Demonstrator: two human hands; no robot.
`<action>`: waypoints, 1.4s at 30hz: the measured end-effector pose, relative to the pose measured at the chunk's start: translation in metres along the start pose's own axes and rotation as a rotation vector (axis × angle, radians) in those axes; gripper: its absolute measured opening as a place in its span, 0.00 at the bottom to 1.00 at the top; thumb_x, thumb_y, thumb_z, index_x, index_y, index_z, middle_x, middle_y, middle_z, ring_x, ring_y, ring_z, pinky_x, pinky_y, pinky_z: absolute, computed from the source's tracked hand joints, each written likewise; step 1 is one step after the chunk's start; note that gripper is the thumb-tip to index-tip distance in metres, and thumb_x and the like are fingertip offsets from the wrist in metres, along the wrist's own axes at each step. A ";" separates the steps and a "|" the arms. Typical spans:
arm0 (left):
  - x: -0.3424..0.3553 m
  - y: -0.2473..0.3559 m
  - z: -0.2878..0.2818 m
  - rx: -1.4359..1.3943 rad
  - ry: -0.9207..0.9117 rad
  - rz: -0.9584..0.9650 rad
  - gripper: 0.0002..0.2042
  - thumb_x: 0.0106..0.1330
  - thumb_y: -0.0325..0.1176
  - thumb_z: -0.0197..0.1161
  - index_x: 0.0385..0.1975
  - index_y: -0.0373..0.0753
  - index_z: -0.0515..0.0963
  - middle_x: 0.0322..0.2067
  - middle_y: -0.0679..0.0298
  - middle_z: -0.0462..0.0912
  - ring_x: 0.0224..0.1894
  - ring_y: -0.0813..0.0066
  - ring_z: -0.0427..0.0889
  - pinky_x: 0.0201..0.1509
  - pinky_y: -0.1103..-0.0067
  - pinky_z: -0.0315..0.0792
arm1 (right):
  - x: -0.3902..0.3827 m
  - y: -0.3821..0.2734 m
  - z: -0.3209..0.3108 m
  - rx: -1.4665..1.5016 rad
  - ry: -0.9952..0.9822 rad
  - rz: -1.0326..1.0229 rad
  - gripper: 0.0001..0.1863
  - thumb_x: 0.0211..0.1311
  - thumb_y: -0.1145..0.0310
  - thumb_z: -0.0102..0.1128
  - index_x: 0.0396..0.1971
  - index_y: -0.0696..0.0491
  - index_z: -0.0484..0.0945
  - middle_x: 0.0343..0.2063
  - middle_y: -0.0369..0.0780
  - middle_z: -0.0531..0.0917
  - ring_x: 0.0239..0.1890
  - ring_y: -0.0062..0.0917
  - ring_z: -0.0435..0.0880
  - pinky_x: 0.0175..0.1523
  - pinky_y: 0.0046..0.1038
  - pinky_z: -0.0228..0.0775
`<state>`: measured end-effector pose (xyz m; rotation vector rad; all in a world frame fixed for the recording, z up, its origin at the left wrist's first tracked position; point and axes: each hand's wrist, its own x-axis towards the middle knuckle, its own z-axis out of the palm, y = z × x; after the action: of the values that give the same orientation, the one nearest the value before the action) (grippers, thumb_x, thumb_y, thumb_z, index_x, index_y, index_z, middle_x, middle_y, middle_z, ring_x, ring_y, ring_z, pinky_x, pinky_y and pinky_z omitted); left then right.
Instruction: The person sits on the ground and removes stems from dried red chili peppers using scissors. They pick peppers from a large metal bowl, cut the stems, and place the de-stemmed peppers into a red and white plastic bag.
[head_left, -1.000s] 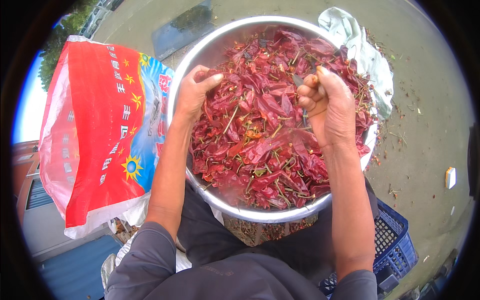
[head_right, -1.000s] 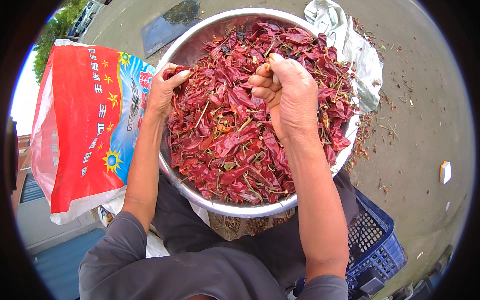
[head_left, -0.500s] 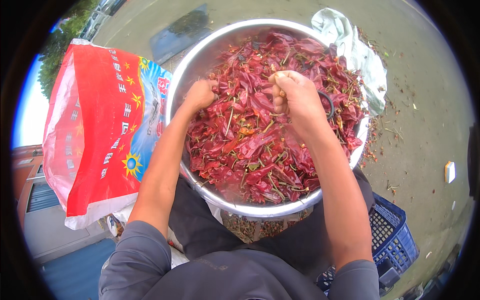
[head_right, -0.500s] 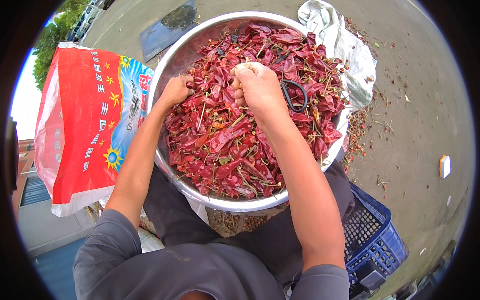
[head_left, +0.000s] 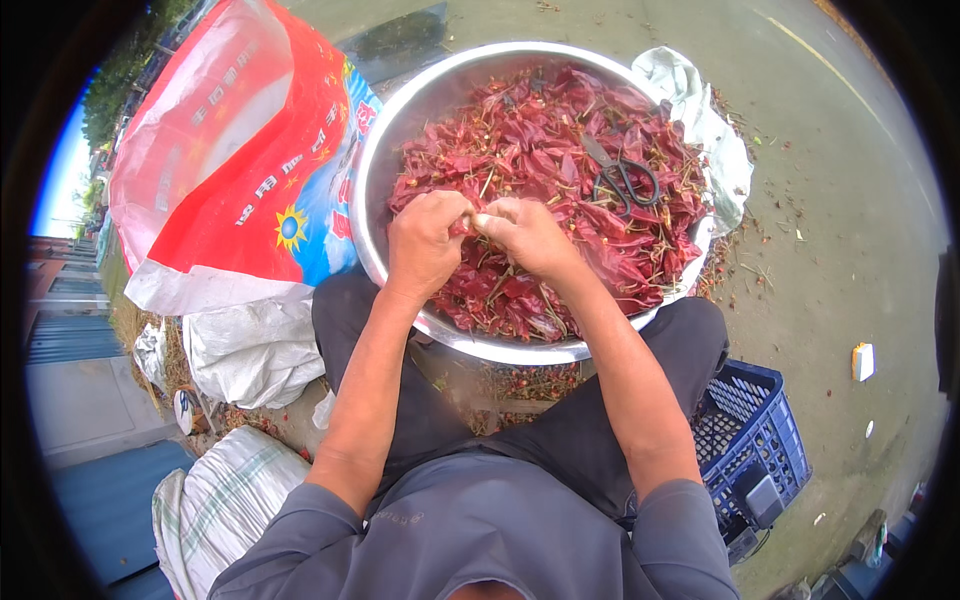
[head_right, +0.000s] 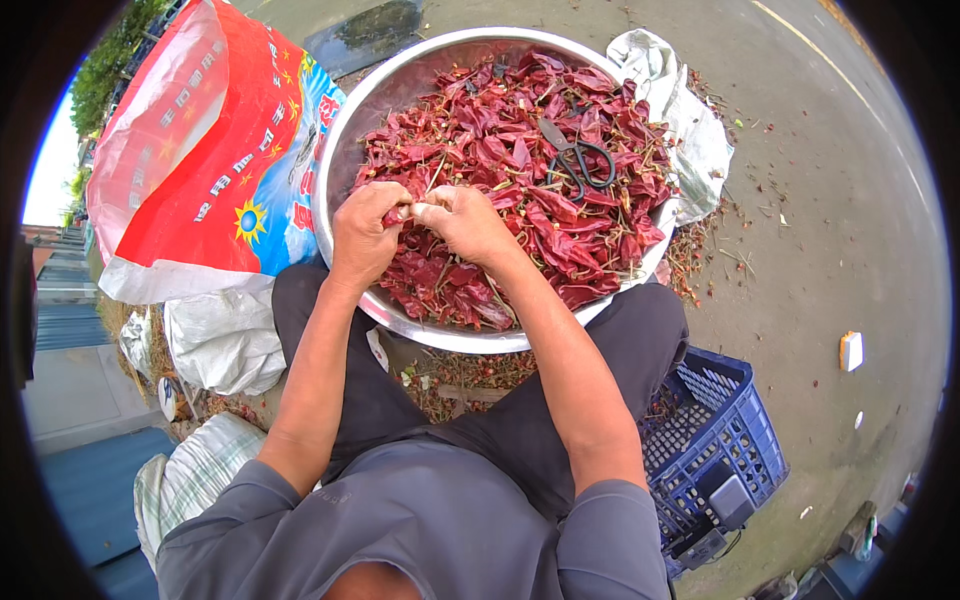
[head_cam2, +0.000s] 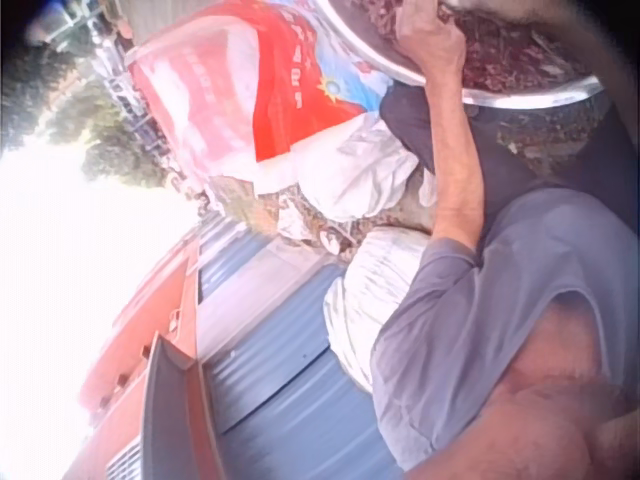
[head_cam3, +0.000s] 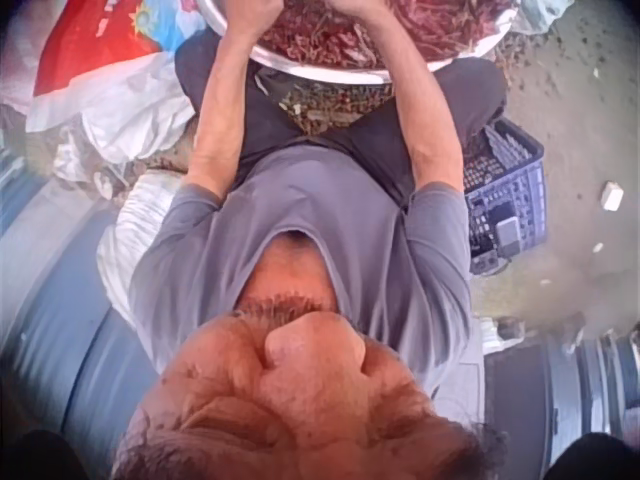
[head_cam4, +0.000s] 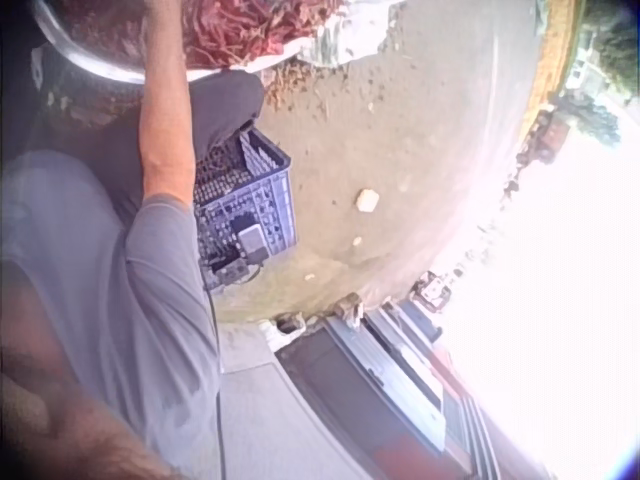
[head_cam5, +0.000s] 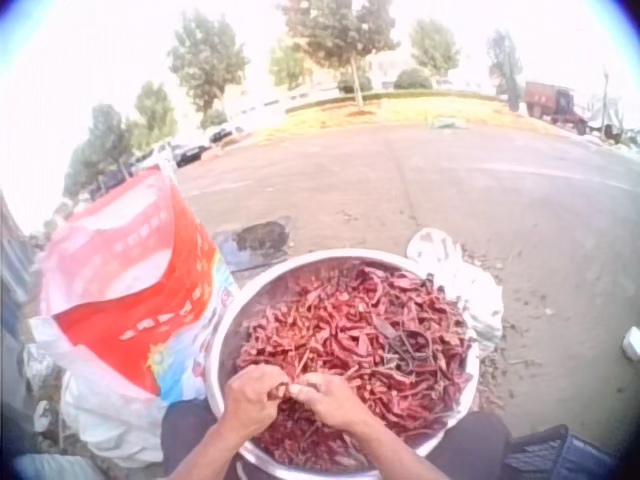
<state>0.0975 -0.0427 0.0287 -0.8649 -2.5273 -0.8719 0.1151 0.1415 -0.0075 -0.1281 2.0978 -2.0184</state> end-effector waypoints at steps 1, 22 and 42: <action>-0.007 0.003 0.000 -0.080 0.048 -0.074 0.13 0.54 0.20 0.67 0.39 0.40 0.82 0.38 0.59 0.86 0.42 0.60 0.85 0.47 0.70 0.78 | -0.008 -0.004 0.004 0.080 0.047 -0.001 0.18 0.69 0.56 0.62 0.34 0.58 0.84 0.21 0.34 0.78 0.25 0.17 0.75 0.32 0.25 0.66; -0.071 0.016 -0.024 -1.161 -0.018 -0.794 0.11 0.67 0.23 0.65 0.49 0.34 0.80 0.40 0.64 0.84 0.40 0.80 0.82 0.46 0.82 0.77 | -0.087 -0.001 0.080 -0.099 0.469 -0.246 0.14 0.68 0.61 0.65 0.39 0.58 0.82 0.24 0.45 0.84 0.27 0.32 0.85 0.35 0.33 0.75; 0.127 0.049 -0.287 1.000 0.549 0.273 0.14 0.65 0.40 0.73 0.48 0.44 0.86 0.45 0.63 0.89 0.40 0.71 0.89 0.41 0.82 0.81 | -0.095 0.046 0.088 0.329 0.443 0.119 0.19 0.77 0.59 0.54 0.29 0.57 0.79 0.16 0.30 0.72 0.20 0.13 0.67 0.27 0.22 0.61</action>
<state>0.0630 -0.1413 0.3288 -0.4967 -1.8975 0.2518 0.2310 0.0784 -0.0461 0.5314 1.8926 -2.4498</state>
